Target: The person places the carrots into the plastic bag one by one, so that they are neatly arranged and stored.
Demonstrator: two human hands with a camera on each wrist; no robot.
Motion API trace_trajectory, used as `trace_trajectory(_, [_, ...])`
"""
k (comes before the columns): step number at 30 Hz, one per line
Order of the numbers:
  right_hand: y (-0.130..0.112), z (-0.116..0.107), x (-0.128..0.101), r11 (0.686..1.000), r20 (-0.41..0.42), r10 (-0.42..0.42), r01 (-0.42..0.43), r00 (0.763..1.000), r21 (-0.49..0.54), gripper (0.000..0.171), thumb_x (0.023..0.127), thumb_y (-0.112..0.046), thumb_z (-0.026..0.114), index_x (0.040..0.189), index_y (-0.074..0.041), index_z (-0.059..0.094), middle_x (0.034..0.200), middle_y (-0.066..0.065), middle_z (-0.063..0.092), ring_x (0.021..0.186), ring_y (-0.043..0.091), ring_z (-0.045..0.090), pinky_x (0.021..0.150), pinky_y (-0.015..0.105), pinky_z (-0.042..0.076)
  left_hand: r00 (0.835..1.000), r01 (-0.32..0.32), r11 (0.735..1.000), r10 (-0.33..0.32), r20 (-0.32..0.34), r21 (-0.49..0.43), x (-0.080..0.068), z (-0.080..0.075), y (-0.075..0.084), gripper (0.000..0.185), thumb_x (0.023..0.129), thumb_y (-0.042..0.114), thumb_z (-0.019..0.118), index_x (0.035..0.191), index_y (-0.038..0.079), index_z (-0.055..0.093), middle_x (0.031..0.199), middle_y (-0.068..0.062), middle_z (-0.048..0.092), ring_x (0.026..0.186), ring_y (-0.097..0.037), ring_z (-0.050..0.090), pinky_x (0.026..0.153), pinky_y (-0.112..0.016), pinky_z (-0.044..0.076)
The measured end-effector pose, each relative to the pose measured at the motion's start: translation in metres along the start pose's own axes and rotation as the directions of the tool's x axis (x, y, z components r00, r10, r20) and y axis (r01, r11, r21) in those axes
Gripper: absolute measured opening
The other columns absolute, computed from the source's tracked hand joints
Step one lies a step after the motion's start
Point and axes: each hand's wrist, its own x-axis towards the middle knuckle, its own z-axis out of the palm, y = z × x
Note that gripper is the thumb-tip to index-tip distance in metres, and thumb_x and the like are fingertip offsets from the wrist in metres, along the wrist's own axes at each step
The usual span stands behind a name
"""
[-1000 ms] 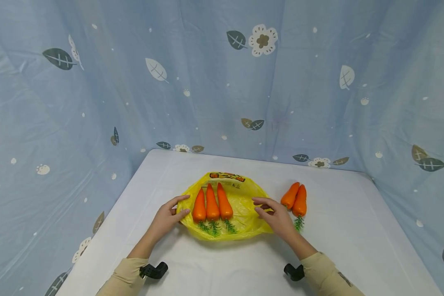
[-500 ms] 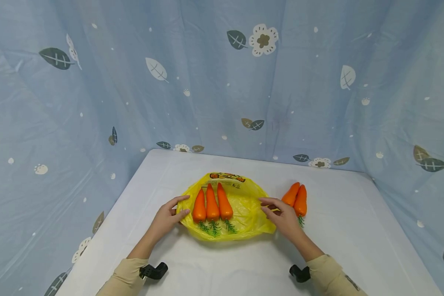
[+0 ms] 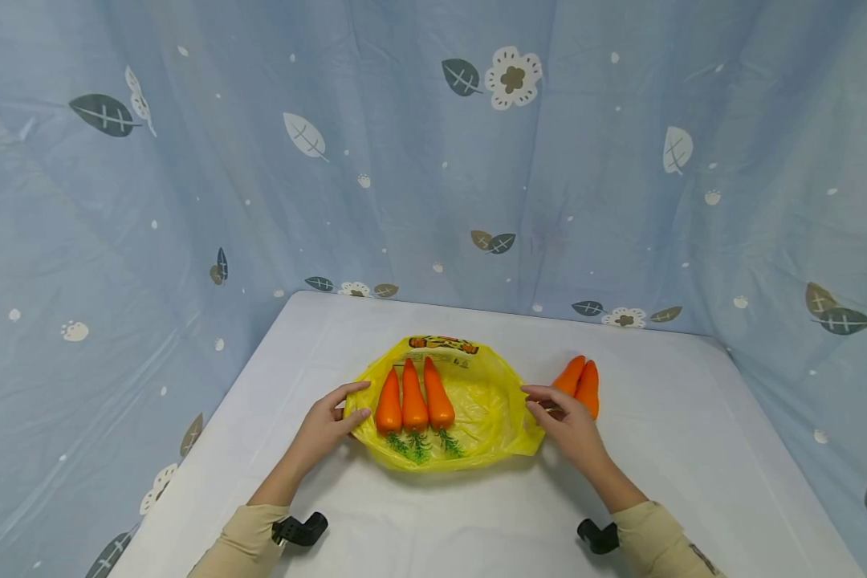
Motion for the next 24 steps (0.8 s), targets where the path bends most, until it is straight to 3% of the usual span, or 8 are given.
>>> trace_trajectory(11, [0.015, -0.012, 0.001, 0.995, -0.036, 0.003, -0.007, 0.999, -0.101, 0.028, 0.100, -0.026, 0.068, 0.127, -0.017, 0.071, 0.111, 0.003, 0.070, 0.097, 0.015, 0.065, 0.082, 0.017, 0.054, 1.000, 0.003, 1.000, -0.003, -0.001, -0.001, 0.000, 0.000, 0.000, 0.052, 0.099, 0.018, 0.069, 0.147, 0.009, 0.053, 0.145, -0.022, 0.050, 0.078, -0.019, 0.072, 0.066, -0.039, 0.061])
trace_trajectory(18, [0.022, -0.021, -0.002, 0.987, -0.062, -0.065, 0.055, 0.996, -0.150, 0.030, 0.100, -0.023, 0.069, 0.127, -0.013, 0.071, 0.109, 0.003, 0.072, 0.094, 0.013, 0.065, 0.081, 0.015, 0.053, 1.000, 0.008, 1.000, -0.008, -0.006, -0.007, 0.000, 0.000, 0.001, 0.051, 0.099, 0.016, 0.069, 0.147, 0.009, 0.053, 0.147, -0.021, 0.049, 0.078, -0.020, 0.072, 0.067, -0.041, 0.061])
trace_trajectory(24, [0.025, -0.031, -0.005, 0.988, -0.084, -0.038, 0.025, 0.996, -0.155, 0.030, 0.100, -0.022, 0.069, 0.127, -0.008, 0.070, 0.111, 0.007, 0.072, 0.096, 0.015, 0.063, 0.081, 0.013, 0.051, 1.000, 0.002, 1.000, -0.002, -0.005, -0.008, 0.000, -0.001, 0.001, 0.051, 0.099, 0.016, 0.069, 0.146, 0.006, 0.053, 0.144, -0.024, 0.050, 0.077, -0.018, 0.071, 0.066, -0.040, 0.061])
